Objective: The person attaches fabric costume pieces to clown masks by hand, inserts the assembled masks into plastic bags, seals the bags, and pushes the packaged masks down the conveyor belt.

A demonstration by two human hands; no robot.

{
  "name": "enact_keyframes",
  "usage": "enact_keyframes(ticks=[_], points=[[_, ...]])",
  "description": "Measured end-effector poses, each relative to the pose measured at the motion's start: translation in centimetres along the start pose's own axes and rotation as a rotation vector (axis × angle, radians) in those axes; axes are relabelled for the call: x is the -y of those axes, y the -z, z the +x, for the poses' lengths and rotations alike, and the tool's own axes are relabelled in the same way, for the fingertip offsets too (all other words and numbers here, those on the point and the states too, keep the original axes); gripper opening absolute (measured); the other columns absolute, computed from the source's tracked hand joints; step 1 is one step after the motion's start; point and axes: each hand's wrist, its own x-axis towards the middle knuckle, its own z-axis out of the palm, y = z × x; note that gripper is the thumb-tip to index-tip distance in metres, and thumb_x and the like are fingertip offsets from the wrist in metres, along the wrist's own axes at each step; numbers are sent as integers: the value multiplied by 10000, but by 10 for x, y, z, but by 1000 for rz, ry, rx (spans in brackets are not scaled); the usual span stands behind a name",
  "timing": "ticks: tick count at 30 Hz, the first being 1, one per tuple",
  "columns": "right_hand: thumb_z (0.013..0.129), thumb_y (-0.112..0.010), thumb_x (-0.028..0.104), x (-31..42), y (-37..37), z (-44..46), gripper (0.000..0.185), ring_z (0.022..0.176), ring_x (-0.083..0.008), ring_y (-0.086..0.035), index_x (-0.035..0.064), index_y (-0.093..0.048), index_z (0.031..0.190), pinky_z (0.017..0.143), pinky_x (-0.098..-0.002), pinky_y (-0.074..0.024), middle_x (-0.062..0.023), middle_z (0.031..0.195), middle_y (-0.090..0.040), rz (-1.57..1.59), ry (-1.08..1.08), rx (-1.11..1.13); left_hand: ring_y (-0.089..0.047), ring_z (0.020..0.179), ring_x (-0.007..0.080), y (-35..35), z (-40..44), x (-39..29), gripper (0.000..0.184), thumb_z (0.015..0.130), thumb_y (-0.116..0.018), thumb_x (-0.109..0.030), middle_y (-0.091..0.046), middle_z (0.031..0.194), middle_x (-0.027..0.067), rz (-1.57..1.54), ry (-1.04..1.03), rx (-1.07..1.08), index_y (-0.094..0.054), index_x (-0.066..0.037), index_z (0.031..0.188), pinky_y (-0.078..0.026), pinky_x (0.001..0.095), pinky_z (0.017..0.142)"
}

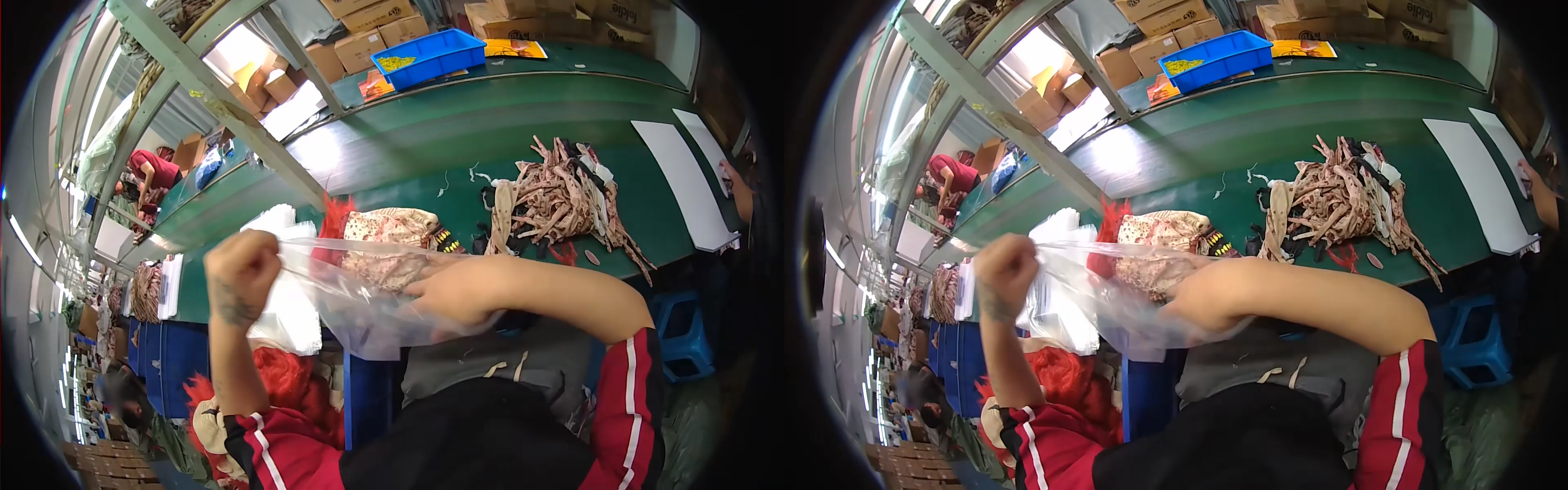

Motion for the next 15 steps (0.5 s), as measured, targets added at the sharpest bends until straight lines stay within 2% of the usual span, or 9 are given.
enact_keyframes(ticks=[3,4,6,8,10,11,13,14,15], points=[[899,-616,372,5,0,8,531,1328,-362,-414,117,-514,1354,1135,-465,-299,-155,1416,-460,-30,-79,14,-495,579,158,34,0,0,196,665,-582,107,-504,647,55,-21,-36,68,-698,18,795,-368,262,544],[901,-604,318,14,2,21,521,1336,-363,-405,127,-492,1373,1157,-476,-256,-166,1402,-471,2,-78,27,-494,593,159,40,-2,-4,178,673,-585,107,-507,662,58,57,-79,3,-693,30,791,-365,257,552],[901,-580,256,26,-21,60,485,1360,-356,-379,109,-502,1357,1153,-487,-259,-167,1439,-439,-59,39,-307,-495,616,159,58,-3,-11,155,689,-582,110,-514,690,67,158,-140,-127,-682,55,793,-363,252,566],[905,-553,215,44,-10,95,471,1386,-357,-350,88,-501,1356,1152,-499,-251,-161,1485,-395,-79,206,-509,-495,631,154,83,-1,-20,152,699,-569,119,-514,709,75,186,-180,-266,-669,79,807,-364,252,570],[924,-523,207,55,15,112,486,1384,-353,-359,65,-468,1385,1143,-498,-256,-182,1505,-364,-197,325,-818,-484,641,153,102,-1,-25,190,703,-541,146,-503,727,74,270,-211,-396,-663,89,837,-367,256,569],[924,-523,207,55,20,136,486,1384,-353,-359,65,-468,1385,1143,-498,-256,-182,1505,-364,-196,334,-826,-484,641,153,103,0,-30,190,703,-541,146,-503,727,74,281,-214,-393,-663,89,837,-367,256,569],[888,-575,221,39,14,194,517,1365,-370,-380,104,-490,1385,1131,-520,-260,-205,1493,-369,62,517,-1147,-471,635,163,96,2,-44,197,704,-541,153,-484,724,74,454,-220,-310,-666,85,841,-358,270,557],[867,-615,276,32,15,202,529,1357,-380,-387,153,-521,1373,1115,-570,-248,-200,1482,-388,56,516,-1153,-455,612,179,85,3,-46,179,673,-607,134,-425,691,72,499,-253,-277,-681,52,815,-330,285,530],[867,-615,276,27,8,206,529,1357,-380,-387,153,-521,1373,1115,-570,-248,-200,1482,-388,56,524,-1151,-473,596,210,77,0,-41,151,688,-616,114,-433,694,82,518,-219,-182,-673,30,800,-338,317,519]])
